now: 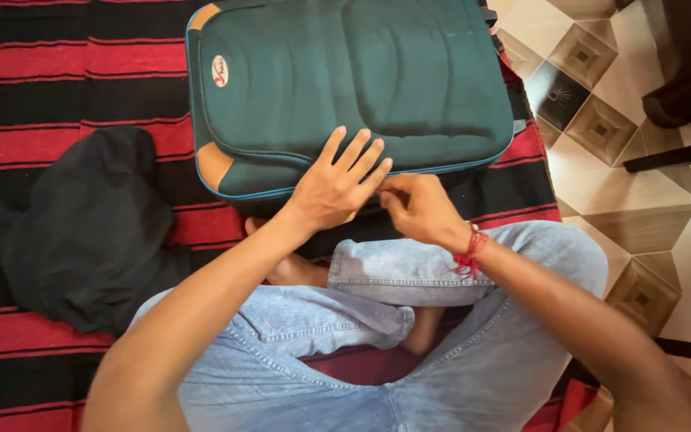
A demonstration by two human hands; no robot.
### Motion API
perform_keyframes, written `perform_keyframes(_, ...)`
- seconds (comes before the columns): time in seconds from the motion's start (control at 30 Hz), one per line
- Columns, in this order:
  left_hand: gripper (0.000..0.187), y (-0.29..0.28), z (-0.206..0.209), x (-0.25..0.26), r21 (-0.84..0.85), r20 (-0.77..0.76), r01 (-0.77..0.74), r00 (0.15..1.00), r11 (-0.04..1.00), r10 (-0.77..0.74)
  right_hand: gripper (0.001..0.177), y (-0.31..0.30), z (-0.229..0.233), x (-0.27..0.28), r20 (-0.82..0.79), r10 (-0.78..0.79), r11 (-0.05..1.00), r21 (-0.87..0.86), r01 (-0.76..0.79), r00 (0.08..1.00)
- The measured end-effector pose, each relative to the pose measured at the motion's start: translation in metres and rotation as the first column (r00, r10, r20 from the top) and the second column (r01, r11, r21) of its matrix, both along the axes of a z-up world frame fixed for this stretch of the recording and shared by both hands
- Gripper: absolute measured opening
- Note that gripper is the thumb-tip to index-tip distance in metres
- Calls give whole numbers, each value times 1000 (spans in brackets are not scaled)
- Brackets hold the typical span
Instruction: The person unzips a green suitcase, removes a black garment to unfold it, and then rearranges several folded items, including blue jeans and beige pants, inside the suitcase while sitting on a rug.
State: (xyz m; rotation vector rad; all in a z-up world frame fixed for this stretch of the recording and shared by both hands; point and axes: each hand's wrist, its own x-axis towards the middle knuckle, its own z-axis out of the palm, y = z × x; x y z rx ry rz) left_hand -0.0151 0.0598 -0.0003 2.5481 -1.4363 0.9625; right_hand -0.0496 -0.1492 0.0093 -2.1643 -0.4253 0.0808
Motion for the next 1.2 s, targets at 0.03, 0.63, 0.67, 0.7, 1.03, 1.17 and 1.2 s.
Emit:
perform_keyframes(0.03,48,5,0,-1,-13,35,19,999,1000,-18,13,7,0,-1,-15,8,1000,-2,-8,1000)
perform_keyframes(0.63,12,83,-14,-28,15,-39,-136,990,991,136,13,82,-3,-5,97,153,977,133,-165,983)
perform_keyframes(0.67,10,87,-14,-31,-2,-71,-143,987,990,143,12,79,-1,-4,215,148,983,76,-168,965)
perform_keyframes(0.7,9,91,-14,-34,-18,-104,-150,983,988,148,12,74,1,-4,327,148,987,19,-163,933)
perform_keyframes(1.03,20,113,-2,-50,-122,-310,-310,914,943,261,21,31,20,20,681,339,901,-433,-17,649)
perform_keyframes(1.17,18,130,-1,-53,-141,-361,-365,885,920,295,18,19,23,27,665,455,840,-541,-38,592)
perform_keyframes(1.2,17,135,0,-54,-148,-373,-374,879,916,299,17,17,23,27,666,465,835,-549,-38,584)
